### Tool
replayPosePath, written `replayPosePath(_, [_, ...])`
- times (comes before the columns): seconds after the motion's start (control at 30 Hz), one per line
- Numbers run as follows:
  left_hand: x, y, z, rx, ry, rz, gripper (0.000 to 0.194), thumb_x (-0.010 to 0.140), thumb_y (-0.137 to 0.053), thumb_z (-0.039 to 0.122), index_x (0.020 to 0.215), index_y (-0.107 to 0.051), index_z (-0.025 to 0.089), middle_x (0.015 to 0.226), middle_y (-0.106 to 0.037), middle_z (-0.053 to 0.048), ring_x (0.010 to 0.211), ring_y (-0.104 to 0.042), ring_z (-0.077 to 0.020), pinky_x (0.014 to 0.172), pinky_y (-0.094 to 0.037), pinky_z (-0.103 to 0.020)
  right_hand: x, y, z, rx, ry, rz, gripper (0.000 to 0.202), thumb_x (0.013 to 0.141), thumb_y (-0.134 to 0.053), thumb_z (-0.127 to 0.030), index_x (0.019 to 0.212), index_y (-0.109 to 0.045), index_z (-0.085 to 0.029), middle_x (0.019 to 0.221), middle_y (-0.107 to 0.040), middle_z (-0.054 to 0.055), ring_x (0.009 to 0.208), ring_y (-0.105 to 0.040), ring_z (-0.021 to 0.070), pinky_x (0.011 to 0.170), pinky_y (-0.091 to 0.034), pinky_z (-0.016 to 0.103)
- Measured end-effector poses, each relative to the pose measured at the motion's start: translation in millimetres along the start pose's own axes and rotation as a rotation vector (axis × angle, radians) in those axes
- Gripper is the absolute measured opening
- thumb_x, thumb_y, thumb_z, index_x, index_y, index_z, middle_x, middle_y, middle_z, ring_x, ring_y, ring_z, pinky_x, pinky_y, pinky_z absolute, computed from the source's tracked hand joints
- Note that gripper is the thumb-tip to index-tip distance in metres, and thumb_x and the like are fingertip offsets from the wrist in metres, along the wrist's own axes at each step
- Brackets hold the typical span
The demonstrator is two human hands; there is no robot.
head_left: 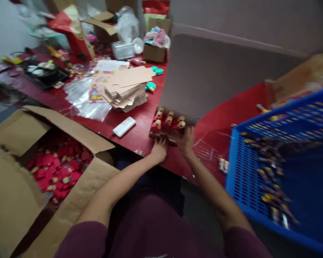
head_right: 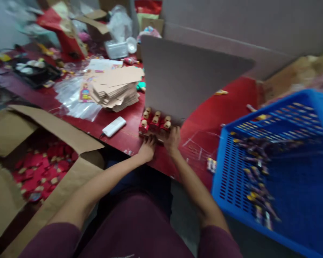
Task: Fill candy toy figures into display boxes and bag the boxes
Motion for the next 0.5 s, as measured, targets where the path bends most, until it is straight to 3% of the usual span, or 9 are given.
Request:
replayPosePath(0.17, [5.9,7.8,2.6,-0.032,-0.005,-0.045,0.073,0.082,-0.051,0.014,0.147,-0.025,-0.006,0.157,-0.012,-0.031,0.146,-0.01,-0.0447,0.114,-0.018,-0.063,3.6,-4.2,-5.9,0.004,-0.002,0.021,0.024,0.088,-0.053,-0.035,0.103,-0.059,-0.017,0.105,-0.059,0.016,0.099,-0.054,0.0252,0.089,-0.045,0.04])
replayPosePath(0.23, [0.8,13.1,2.6,-0.078,-0.016,-0.07,0.08,0.08,-0.06,0.02,0.146,-0.025,-0.006,0.157,-0.013,-0.031,0.146,-0.012,-0.0429,0.116,-0.019,-0.058,-3.9,2.6,-5.9,0.067,0.021,0.05,0.029,0.088,-0.049,-0.036,0.107,-0.059,-0.016,0.106,-0.06,0.015,0.099,-0.056,0.0249,0.089,-0.046,0.04])
replayPosePath(0.3, [-9.1,22.2,-2.8,-0.113,-0.032,-0.074,0.077,0.081,-0.063,0.028,0.145,-0.032,-0.001,0.155,-0.025,-0.027,0.145,-0.024,-0.0369,0.116,-0.026,-0.049,-19.0,18.6,7.1,0.154,-0.017,0.164,0.036,0.089,-0.046,-0.041,0.112,-0.057,-0.016,0.107,-0.06,0.014,0.097,-0.058,0.0252,0.085,-0.047,0.042])
replayPosePath(0.4, [-24.9,43.3,-31.7,-0.169,0.009,-0.058,0.046,0.086,-0.058,0.036,0.126,-0.059,0.012,0.132,-0.06,-0.016,0.122,-0.057,-0.0285,0.103,-0.044,-0.038,-45.2,45.5,56.8,0.194,-0.21,0.372,0.043,0.088,-0.046,-0.051,0.114,-0.057,-0.018,0.106,-0.061,0.014,0.098,-0.06,0.0286,0.08,-0.046,0.043])
replayPosePath(0.5, [-33.4,74.1,-85.8,-0.229,0.154,0.025,0.029,0.091,-0.048,0.033,0.102,-0.069,0.016,0.101,-0.072,-0.011,0.094,-0.068,-0.0259,0.085,-0.053,-0.036,-60.0,51.2,100.5,0.228,-0.233,0.315,0.037,0.085,-0.051,-0.054,0.108,-0.062,-0.027,0.102,-0.065,0.015,0.103,-0.059,0.0349,0.083,-0.041,0.048])
Point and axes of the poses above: each hand's wrist, its own x-axis towards the middle knuckle, its own y-axis out of the back of the hand, z = x × y, the point moved 8 cm from there along x, towards the middle knuckle
